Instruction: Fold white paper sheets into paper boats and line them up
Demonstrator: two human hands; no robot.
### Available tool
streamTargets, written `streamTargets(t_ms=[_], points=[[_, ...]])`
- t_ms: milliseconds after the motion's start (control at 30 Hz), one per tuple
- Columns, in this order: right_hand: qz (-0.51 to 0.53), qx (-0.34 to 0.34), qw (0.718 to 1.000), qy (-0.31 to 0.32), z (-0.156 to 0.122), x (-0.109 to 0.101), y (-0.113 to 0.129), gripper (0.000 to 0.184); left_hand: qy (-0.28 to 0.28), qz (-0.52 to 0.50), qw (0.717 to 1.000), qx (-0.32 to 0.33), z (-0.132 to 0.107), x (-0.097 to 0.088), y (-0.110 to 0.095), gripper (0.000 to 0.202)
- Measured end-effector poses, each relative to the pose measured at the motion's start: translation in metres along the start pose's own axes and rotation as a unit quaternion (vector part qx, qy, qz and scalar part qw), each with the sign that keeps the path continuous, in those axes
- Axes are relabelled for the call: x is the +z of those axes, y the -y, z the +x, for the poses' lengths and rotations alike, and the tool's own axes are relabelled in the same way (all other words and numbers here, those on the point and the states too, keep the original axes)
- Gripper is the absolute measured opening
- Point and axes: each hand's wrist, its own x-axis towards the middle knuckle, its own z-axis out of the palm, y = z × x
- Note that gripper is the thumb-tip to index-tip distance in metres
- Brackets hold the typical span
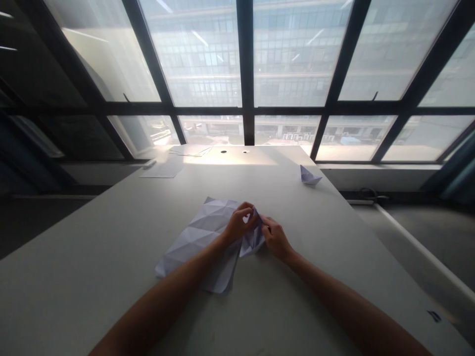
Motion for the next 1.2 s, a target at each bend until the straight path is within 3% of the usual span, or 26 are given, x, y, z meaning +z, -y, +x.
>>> streamTargets(t_ms=[167,300,400,500,567,733,833,967,1067,1133,1200], points=[[0.067,0.081,0.993,-0.049,0.003,-0.004,-0.01,0.035,-0.003,-0.188,0.979,-0.078,0.003,-0.007,0.003,0.019],[0.166,0.171,0.967,-0.088,0.006,-0.011,-0.024,0.041,-0.07,-0.402,0.887,-0.219,0.006,-0.011,0.007,0.016],[0.247,0.194,0.946,-0.085,0.008,-0.014,-0.027,0.042,-0.114,-0.459,0.831,-0.294,0.008,-0.011,0.012,0.02],[0.269,0.194,0.938,-0.104,0.008,-0.014,-0.028,0.043,-0.138,-0.441,0.83,-0.313,0.008,-0.007,0.015,0.025],[0.242,0.188,0.942,-0.135,0.008,-0.014,-0.031,0.043,-0.126,-0.425,0.838,-0.319,0.007,-0.005,0.014,0.028],[0.172,0.169,0.95,-0.201,0.01,-0.015,-0.038,0.038,0.009,-0.446,0.836,-0.319,0.001,-0.004,0.001,0.082],[0.135,0.157,0.958,-0.2,0.009,-0.017,-0.036,0.036,0.053,-0.42,0.838,-0.343,-0.002,-0.003,-0.005,0.089],[0.101,0.136,0.971,-0.17,0.008,-0.016,-0.03,0.037,0.094,-0.429,0.839,-0.322,-0.003,0.001,-0.005,0.059],[0.08,0.121,0.977,-0.158,0.009,-0.015,-0.028,0.035,0.064,-0.396,0.843,-0.358,-0.003,0.002,-0.003,0.026],[0.046,0.097,0.977,-0.181,0.01,-0.016,-0.026,0.028,0.033,-0.362,0.844,-0.393,-0.003,0.002,-0.001,0.015],[-0.034,0.05,0.968,-0.243,0.01,-0.021,-0.022,0.032,0.022,-0.345,0.844,-0.409,-0.003,0.001,-0.001,0.015]])
